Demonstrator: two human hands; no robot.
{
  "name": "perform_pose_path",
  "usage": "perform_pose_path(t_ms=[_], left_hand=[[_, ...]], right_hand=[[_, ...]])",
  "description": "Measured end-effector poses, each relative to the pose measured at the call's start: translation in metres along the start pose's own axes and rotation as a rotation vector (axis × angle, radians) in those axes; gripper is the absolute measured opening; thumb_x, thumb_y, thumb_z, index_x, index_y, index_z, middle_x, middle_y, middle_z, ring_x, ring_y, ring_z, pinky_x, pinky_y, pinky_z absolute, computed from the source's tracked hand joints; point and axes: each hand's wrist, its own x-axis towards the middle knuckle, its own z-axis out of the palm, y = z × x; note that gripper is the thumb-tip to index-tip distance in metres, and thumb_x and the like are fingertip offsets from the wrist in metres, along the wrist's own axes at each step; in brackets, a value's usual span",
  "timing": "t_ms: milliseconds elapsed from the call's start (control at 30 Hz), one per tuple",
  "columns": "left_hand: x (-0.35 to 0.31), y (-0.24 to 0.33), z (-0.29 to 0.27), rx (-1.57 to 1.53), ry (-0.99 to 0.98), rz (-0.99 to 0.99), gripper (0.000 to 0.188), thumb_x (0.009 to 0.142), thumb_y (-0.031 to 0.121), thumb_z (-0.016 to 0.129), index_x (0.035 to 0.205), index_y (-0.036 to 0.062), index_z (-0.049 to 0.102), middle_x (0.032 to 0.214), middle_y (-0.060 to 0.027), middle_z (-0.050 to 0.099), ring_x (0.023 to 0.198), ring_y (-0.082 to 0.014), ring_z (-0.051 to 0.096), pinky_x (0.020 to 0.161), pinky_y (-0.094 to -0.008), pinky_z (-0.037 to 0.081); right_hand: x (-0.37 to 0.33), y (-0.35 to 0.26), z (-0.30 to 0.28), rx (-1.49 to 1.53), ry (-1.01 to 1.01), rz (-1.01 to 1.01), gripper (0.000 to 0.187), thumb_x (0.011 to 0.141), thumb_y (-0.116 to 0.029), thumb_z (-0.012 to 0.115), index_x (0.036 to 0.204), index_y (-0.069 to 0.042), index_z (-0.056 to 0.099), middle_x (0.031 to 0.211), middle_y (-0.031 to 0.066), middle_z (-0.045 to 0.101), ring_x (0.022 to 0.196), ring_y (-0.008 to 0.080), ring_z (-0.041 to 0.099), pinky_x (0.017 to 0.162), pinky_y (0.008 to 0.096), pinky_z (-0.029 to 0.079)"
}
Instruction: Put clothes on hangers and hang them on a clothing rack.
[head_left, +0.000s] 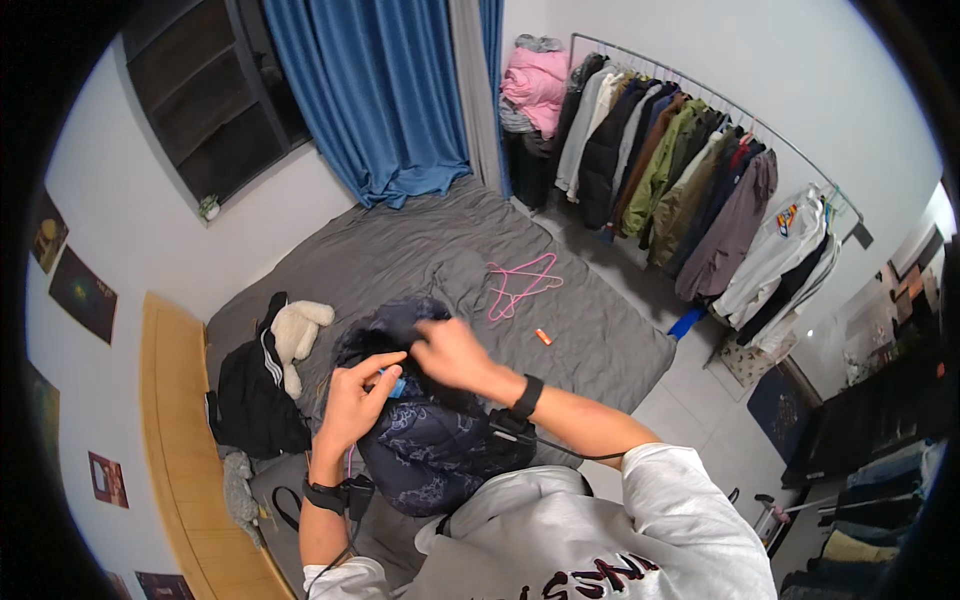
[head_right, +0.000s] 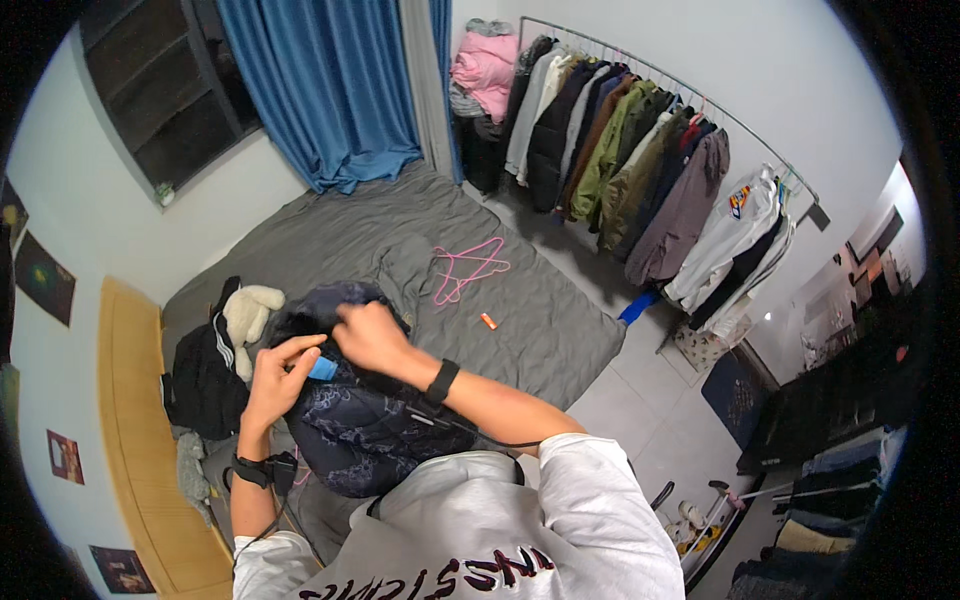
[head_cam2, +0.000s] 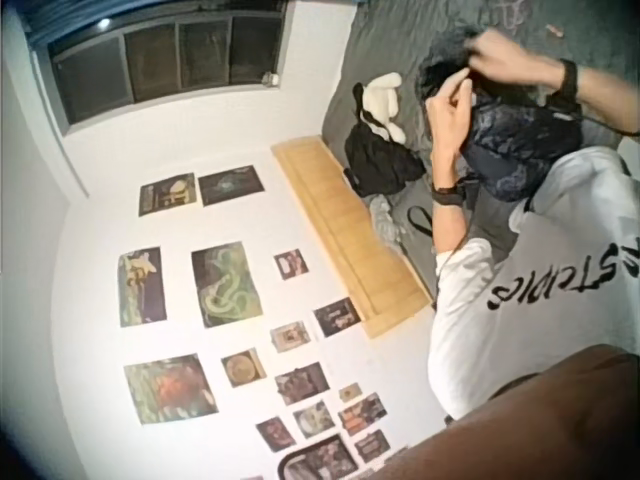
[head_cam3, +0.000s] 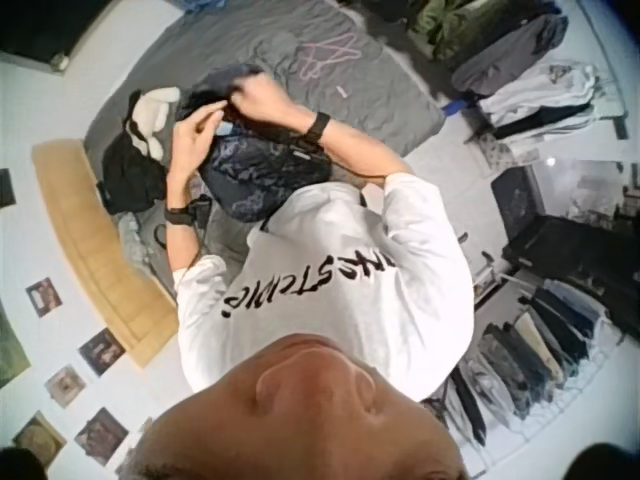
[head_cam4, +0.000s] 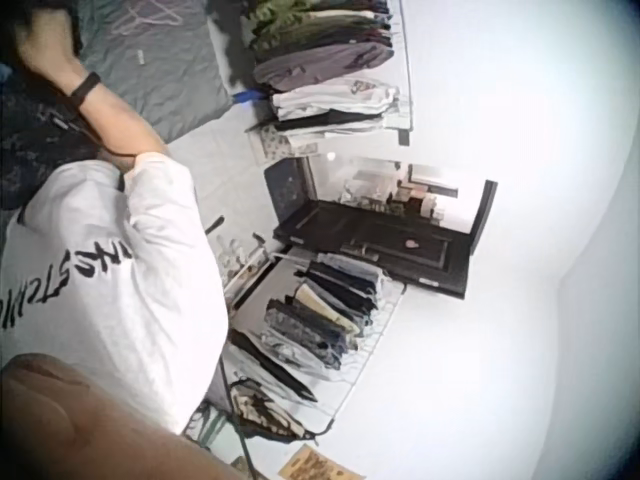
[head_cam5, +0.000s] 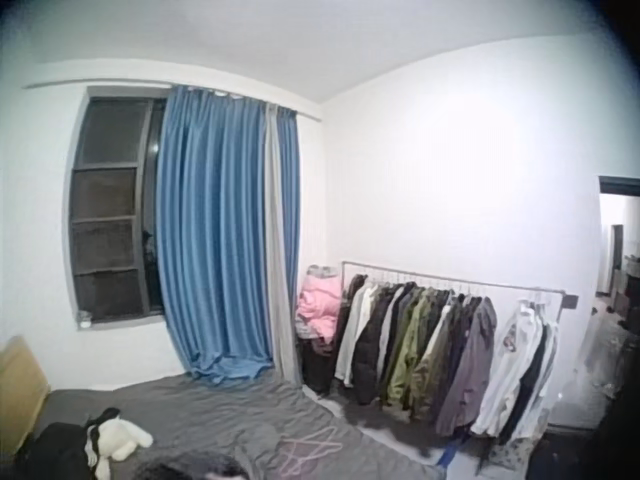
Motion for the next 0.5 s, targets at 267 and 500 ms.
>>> perform_pose_path(t_ms=[267,500], left_hand=[[-0.008,0.030,-0.097,0.617,-0.336,0.222,0.032,0.082,0.021,0.083,0.110,0.0077,0.074,0.091,-0.0121,0.073,0.085,-0.0341,0.071,0.072,-0.0420,0.055],[-0.028,0.049,-0.129,0.783,0.106,0.502,0.028,0.072,0.002,0.077,0.098,0.0087,0.070,0.075,-0.0070,0.049,0.068,-0.0280,0.056,0.061,-0.0394,0.044]], right_hand=[[0.023,-0.058,-0.093,0.657,-0.116,0.438,0.025,0.097,-0.009,0.061,0.117,0.005,0.063,0.099,0.0107,0.073,0.067,0.0236,0.076,0.054,0.0288,0.059],[-0.023,-0.141,-0.136,0.600,-0.018,0.363,0.015,0.097,-0.005,0.067,0.109,-0.001,0.060,0.088,0.0061,0.074,0.069,0.0179,0.077,0.049,0.0239,0.052]])
